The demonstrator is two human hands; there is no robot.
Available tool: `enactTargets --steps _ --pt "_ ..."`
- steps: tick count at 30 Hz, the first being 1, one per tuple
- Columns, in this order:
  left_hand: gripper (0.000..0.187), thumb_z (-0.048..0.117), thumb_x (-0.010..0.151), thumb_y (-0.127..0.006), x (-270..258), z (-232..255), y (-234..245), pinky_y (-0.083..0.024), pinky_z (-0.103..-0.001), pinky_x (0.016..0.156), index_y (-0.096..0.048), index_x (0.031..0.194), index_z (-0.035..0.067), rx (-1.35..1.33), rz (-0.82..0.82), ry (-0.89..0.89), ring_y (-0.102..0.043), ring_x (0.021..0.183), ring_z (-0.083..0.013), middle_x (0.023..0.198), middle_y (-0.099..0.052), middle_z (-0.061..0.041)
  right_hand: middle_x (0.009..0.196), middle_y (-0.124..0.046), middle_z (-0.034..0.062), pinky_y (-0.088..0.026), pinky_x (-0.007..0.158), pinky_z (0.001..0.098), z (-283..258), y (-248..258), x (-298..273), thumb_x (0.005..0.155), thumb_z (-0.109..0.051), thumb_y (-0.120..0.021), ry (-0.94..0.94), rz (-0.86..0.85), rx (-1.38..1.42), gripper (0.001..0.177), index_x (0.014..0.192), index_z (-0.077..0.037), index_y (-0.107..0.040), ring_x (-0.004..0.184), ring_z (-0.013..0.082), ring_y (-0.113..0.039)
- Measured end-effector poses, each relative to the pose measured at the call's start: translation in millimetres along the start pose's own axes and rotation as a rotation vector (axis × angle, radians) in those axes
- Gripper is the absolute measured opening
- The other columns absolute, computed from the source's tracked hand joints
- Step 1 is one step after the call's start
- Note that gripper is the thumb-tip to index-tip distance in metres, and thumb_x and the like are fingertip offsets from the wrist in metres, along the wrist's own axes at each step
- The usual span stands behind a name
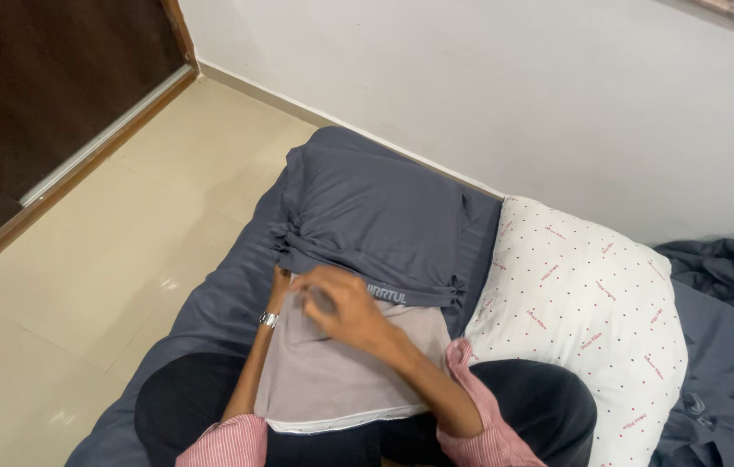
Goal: The person sits on a bed and inserts a pillow into a dark blue pillowcase. They align the corners, pull the case over the pillow, and smooth the fabric to fit snugly.
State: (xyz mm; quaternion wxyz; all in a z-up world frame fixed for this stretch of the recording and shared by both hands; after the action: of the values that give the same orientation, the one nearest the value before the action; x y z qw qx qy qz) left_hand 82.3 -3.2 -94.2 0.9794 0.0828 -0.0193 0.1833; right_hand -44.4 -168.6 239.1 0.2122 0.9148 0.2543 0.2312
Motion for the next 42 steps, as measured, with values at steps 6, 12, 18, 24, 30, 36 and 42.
enactTargets --steps 6,12,18,24,30,36,42 --pt "0.038 -0.002 0.08 -0.073 -10 10 -5 -0.057 -0.037 0.079 -0.067 0.118 -0.006 0.036 -0.001 -0.073 -0.07 0.09 -0.0274 0.102 -0.075 -0.02 0.159 -0.039 0.0079 -0.001 0.115 0.0722 144 96 56 0.098 -0.045 -0.05 -0.277 0.056 -0.755 0.049 0.143 -0.028 -0.057 0.151 0.0368 -0.023" --pt "0.054 -0.007 0.08 -0.07 -9 20 5 -0.052 -0.036 0.091 -0.059 0.133 -0.004 -0.139 0.004 -0.195 -0.067 0.105 -0.0295 0.117 -0.072 -0.021 0.163 -0.032 0.0113 -0.003 0.116 0.0732 249 149 13 0.099 -0.057 -0.04 -0.693 0.263 -0.634 0.059 0.151 -0.031 -0.048 0.148 0.0444 -0.025" --pt "0.067 -0.003 0.081 -0.072 -18 -3 6 -0.049 -0.036 0.1 -0.048 0.144 -0.003 0.073 0.186 -0.186 -0.062 0.122 -0.0288 0.132 -0.064 -0.02 0.161 -0.037 0.0219 -0.01 0.12 0.0676 197 102 16 0.103 -0.046 -0.051 -0.303 0.325 -0.635 0.051 0.147 -0.02 -0.057 0.151 0.0434 -0.028" --pt "0.053 -0.002 0.087 -0.069 -22 6 4 -0.049 -0.034 0.096 -0.052 0.137 -0.005 -0.046 0.195 -0.174 -0.06 0.114 -0.0238 0.124 -0.063 -0.016 0.15 -0.048 0.0177 -0.014 0.117 0.0609 134 58 26 0.09 -0.044 -0.067 -0.149 0.144 -0.627 0.05 0.127 -0.011 -0.069 0.145 0.0378 -0.031" --pt "0.039 0.0 0.092 -0.066 -48 75 17 -0.048 -0.032 0.092 -0.055 0.129 -0.006 -0.232 0.136 -0.163 -0.059 0.106 -0.0188 0.116 -0.062 -0.012 0.109 -0.073 0.0115 -0.049 0.1 0.0442 134 63 27 0.091 -0.013 -0.073 -0.009 0.421 -0.623 0.014 0.103 -0.004 -0.072 0.115 0.0323 -0.066" --pt "0.027 0.002 0.097 -0.063 -71 153 27 -0.048 -0.029 0.089 -0.059 0.121 -0.008 -0.422 -0.03 -0.188 -0.057 0.099 -0.0139 0.109 -0.061 -0.008 0.097 -0.069 0.0109 -0.056 0.08 0.0318 123 113 38 0.091 0.012 -0.064 0.073 0.804 -0.414 0.023 0.111 0.002 -0.07 0.087 0.0216 -0.07" --pt "0.026 -0.001 0.083 -0.068 -74 200 43 -0.052 -0.03 0.077 -0.066 0.108 -0.003 -0.08 -0.108 -0.324 -0.068 0.084 -0.0163 0.094 -0.072 -0.014 0.096 -0.07 0.0095 -0.051 0.067 0.0271 123 129 40 0.091 0.009 -0.067 0.016 1.007 -0.428 0.02 0.108 0.001 -0.073 0.081 0.0171 -0.067"
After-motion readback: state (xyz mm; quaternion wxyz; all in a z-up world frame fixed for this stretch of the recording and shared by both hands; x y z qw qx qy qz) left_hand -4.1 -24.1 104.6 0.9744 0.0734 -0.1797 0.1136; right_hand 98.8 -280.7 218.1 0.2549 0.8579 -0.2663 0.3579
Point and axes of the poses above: each hand's wrist, its own x-axis towards the middle knuckle, its own y-axis out of the back of the hand, z = x × y, the point moved 1 cm from there along x, towards the middle knuckle
